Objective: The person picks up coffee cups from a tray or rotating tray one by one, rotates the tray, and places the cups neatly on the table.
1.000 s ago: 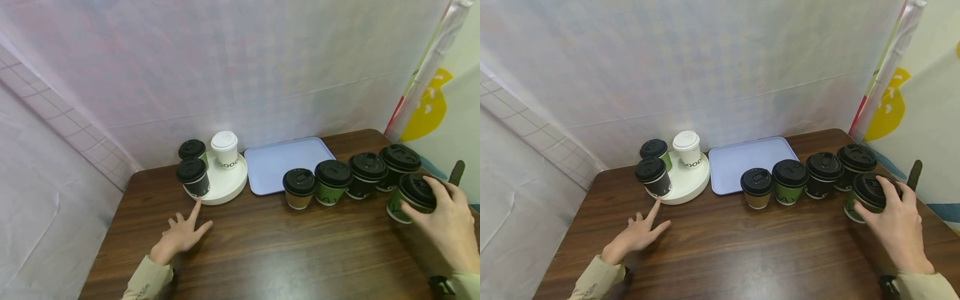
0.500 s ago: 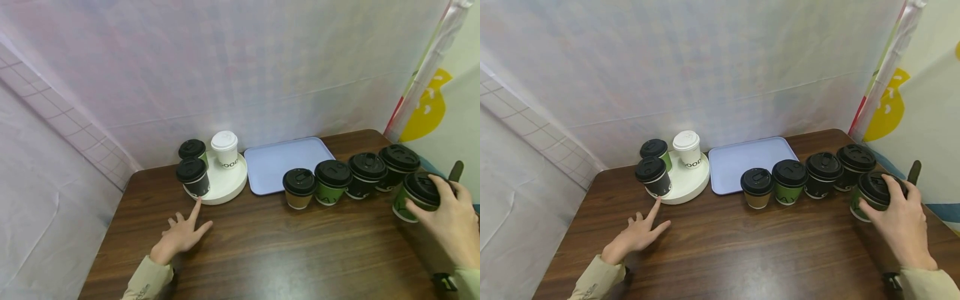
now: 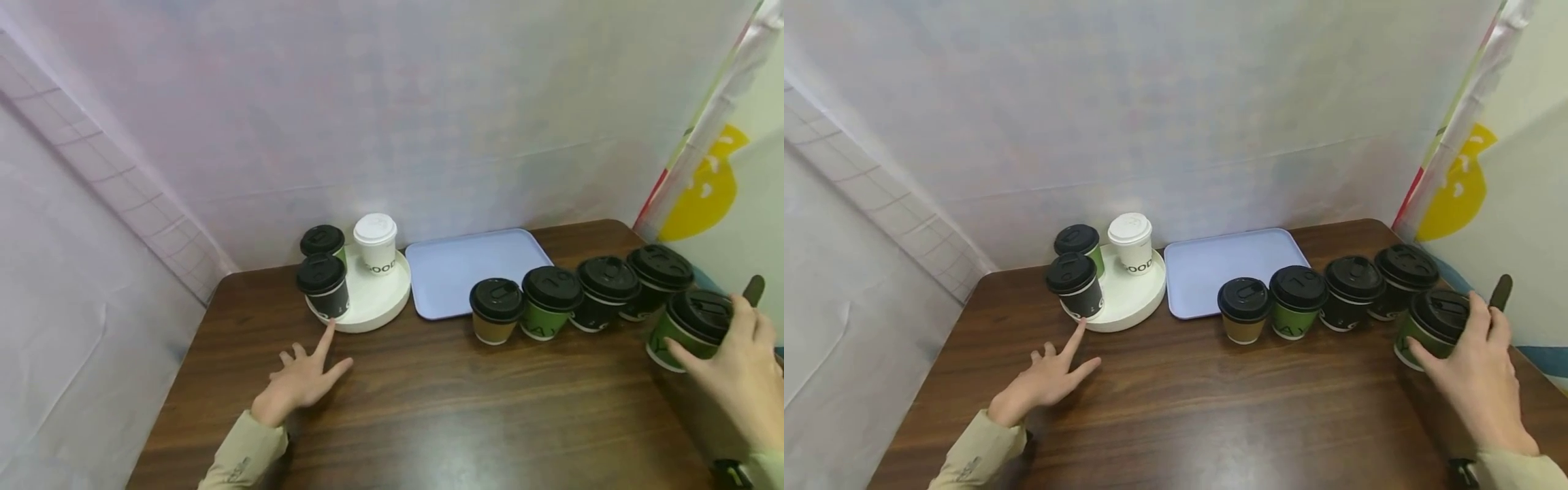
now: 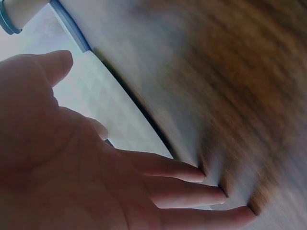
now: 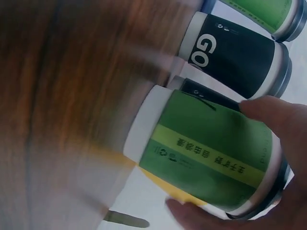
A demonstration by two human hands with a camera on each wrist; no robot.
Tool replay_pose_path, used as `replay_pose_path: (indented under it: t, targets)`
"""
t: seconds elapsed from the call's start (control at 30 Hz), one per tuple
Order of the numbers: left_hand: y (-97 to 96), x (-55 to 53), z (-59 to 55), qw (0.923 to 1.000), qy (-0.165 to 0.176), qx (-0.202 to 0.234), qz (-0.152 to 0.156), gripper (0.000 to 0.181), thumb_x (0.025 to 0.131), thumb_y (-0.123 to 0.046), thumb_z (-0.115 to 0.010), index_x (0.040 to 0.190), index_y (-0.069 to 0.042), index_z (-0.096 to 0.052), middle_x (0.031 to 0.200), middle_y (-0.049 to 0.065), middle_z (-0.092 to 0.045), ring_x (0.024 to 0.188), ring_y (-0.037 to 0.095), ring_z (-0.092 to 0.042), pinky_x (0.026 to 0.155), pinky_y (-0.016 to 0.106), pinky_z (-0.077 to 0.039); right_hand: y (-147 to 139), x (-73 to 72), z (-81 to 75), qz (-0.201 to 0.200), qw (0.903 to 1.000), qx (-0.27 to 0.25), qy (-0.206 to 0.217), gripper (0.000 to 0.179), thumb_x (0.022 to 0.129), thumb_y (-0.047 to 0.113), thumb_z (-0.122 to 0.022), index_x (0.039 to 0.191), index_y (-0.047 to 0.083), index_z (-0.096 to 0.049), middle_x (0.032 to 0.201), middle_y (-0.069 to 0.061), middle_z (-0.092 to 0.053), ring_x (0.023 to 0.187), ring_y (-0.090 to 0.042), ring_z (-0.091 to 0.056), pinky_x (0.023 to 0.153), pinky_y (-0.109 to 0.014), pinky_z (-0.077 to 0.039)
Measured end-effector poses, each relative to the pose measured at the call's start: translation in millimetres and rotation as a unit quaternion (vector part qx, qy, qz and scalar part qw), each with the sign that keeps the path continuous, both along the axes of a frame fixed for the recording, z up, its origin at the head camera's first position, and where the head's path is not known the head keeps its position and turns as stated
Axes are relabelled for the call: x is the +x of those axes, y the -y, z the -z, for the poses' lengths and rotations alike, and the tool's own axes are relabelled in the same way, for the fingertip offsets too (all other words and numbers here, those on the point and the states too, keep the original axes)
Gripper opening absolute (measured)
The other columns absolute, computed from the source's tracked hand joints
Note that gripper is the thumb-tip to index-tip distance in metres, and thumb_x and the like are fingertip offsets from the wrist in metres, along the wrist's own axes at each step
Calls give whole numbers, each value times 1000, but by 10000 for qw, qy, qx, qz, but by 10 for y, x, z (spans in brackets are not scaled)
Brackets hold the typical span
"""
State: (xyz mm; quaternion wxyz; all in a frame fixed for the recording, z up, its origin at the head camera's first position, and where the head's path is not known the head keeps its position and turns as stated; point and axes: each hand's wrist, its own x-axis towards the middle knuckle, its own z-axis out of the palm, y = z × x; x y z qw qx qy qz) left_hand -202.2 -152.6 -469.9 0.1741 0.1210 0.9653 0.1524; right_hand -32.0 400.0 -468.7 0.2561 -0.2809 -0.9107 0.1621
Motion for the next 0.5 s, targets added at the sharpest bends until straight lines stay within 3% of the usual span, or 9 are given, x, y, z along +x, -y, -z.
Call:
replay_pose_path:
  t: [0.1,0.2,0.33,0.5]
  targets:
    - [23,-9,48,9998,-162,87,-70,92,99,-77,-35,164,-38,15,154,56,-15,140,80,-12,98,95,-20,57,28,-12,-193,9980,225,-561,125,82,94,-28,163,1,-8,164,-42,-7,146,-67,-19,108,-84,-27]
    - [36,-23,75,9993,-319,156,-125,97,97,-80,-35,163,-35,21,153,56,-18,140,79,-15,97,95,-23,172,25,-89,-542,9856,766,-1408,138,69,105,-16,163,4,-13,168,-36,-3,156,-58,-7,117,-81,-18]
    - [52,-40,8,9993,-322,36,-161,100,101,-72,-38,165,-20,18,154,53,-24,141,76,-23,97,89,-34,460,-78,-343,-1034,9575,1538,-2211,119,85,94,-30,159,2,-24,164,-37,-16,147,-61,-21,118,-78,-23]
    - [114,-92,-53,9992,-287,-201,-175,97,103,-69,-37,167,-12,8,157,44,-34,142,68,-33,98,81,-42,1138,-368,-568,-2069,9219,1487,-2917,106,89,81,-50,150,-5,-40,152,-41,-36,136,-63,-33,121,-71,-23]
